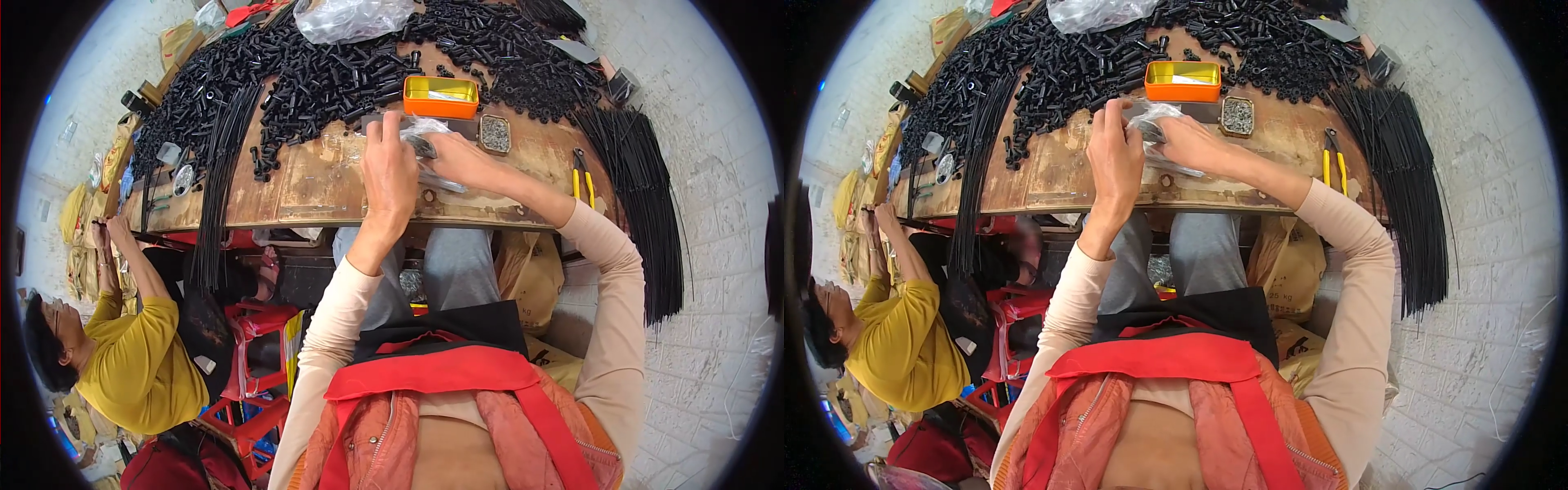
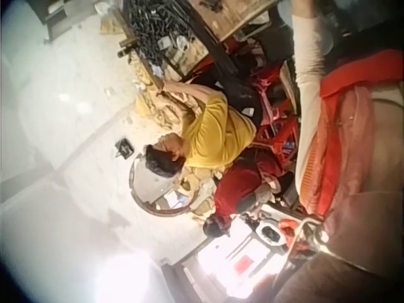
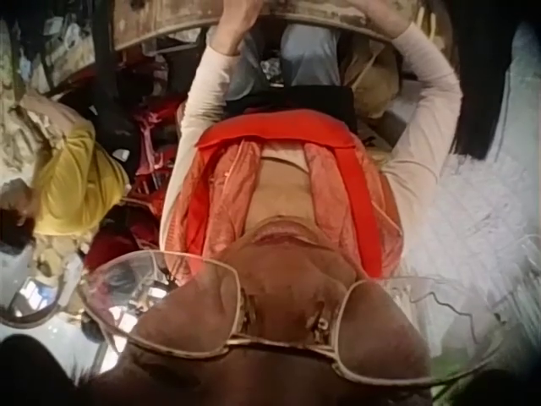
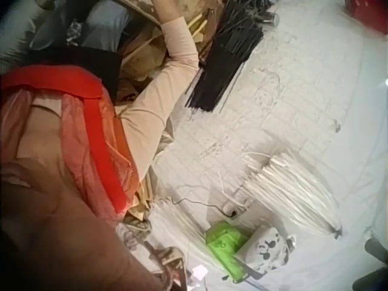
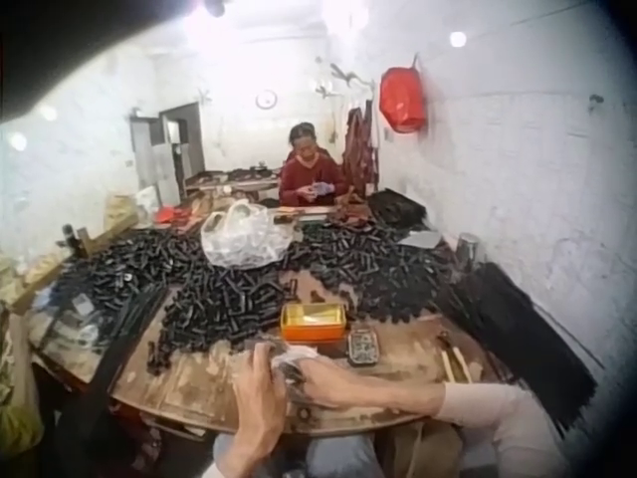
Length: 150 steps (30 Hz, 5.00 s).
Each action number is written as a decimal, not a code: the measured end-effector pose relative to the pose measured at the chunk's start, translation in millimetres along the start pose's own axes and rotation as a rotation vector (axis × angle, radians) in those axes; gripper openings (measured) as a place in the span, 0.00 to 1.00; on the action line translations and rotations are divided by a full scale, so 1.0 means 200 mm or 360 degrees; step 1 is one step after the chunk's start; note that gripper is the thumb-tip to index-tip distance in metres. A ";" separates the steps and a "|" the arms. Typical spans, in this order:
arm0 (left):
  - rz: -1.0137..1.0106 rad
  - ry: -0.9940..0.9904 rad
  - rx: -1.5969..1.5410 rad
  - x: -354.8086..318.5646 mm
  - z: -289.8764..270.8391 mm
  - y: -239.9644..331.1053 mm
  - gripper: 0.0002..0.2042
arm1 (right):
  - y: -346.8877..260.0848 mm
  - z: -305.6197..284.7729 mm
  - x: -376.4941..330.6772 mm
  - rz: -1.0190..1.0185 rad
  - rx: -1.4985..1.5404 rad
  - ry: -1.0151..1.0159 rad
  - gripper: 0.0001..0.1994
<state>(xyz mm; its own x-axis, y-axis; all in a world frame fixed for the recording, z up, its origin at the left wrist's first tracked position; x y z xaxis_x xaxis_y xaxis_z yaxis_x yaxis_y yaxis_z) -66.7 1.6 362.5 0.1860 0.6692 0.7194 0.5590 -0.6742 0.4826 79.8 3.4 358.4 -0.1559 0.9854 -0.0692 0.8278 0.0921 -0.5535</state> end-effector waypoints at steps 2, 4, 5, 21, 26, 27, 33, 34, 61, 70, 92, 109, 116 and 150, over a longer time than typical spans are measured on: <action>0.0015 0.0013 0.0015 0.01 0.00 0.01 0.17 | -0.02 0.00 -0.02 -0.0048 0.0044 0.0136 0.15; 0.0027 0.0026 0.0029 0.02 0.00 0.03 0.18 | -0.03 -0.03 -0.04 -0.0019 0.0049 0.0101 0.16; 0.0026 0.0023 0.0050 0.02 -0.01 0.04 0.18 | -0.03 -0.03 -0.05 0.0012 0.0049 0.0069 0.16; -0.0195 -0.0134 -0.0218 0.03 0.02 -0.08 0.10 | 0.03 -0.03 -0.07 -0.0004 0.0934 0.0562 0.17; -0.0163 -0.0267 -0.0231 -0.09 0.02 -0.06 0.09 | 0.12 -0.17 0.11 0.0036 0.2494 0.0359 0.13; -0.0092 -0.0055 -0.0294 -0.07 -0.02 -0.03 0.09 | 0.13 -0.20 0.12 0.0193 0.2992 0.0183 0.14; -0.0793 0.0410 -0.1860 0.09 -0.02 -0.04 0.14 | 0.06 -0.23 0.11 0.0139 0.3262 -0.0005 0.14; -0.0862 0.0374 -0.1970 0.10 0.02 -0.08 0.15 | 0.04 -0.24 0.12 0.0075 0.3260 0.0003 0.14; -0.0526 -0.0387 -0.1213 0.22 0.07 -0.16 0.10 | 0.35 -0.34 0.17 -0.0010 0.2683 0.0180 0.12; -0.0917 -0.1452 -0.1411 0.55 0.14 -0.13 0.11 | 0.22 -0.15 0.17 0.0077 0.2846 -0.0285 0.11; -0.1024 -0.0394 -0.1969 0.33 0.16 -0.28 0.11 | 0.15 -0.21 0.23 0.0475 0.3599 0.0164 0.08; -0.1707 0.0168 -0.3357 0.18 0.18 0.04 0.13 | -0.28 -0.16 0.05 -0.0350 0.2351 0.0452 0.10; -0.1555 0.0220 -0.3391 0.13 0.18 -0.01 0.13 | -0.38 -0.14 0.02 -0.0373 0.2193 0.0540 0.10; -0.1476 0.0388 -0.2798 0.03 0.07 0.19 0.23 | -0.15 -0.01 0.05 -0.0076 0.3648 -0.0437 0.17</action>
<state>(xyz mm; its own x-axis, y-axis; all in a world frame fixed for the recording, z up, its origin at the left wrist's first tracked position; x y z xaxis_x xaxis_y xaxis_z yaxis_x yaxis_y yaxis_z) -33.1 -16.9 378.2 0.1822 0.9830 -0.0233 -0.8811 0.1738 0.4398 53.8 11.6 375.7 -0.3569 0.9341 0.0060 -0.9072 -0.3451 -0.2406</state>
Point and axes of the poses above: each hand's wrist, its own x-axis towards the middle knuckle, its own z-axis out of the palm, y = z × x, the point moved 1 cm from there along x, towards the middle knuckle, and after that the axes turned 9 degrees about z, right-handed, at the moved point
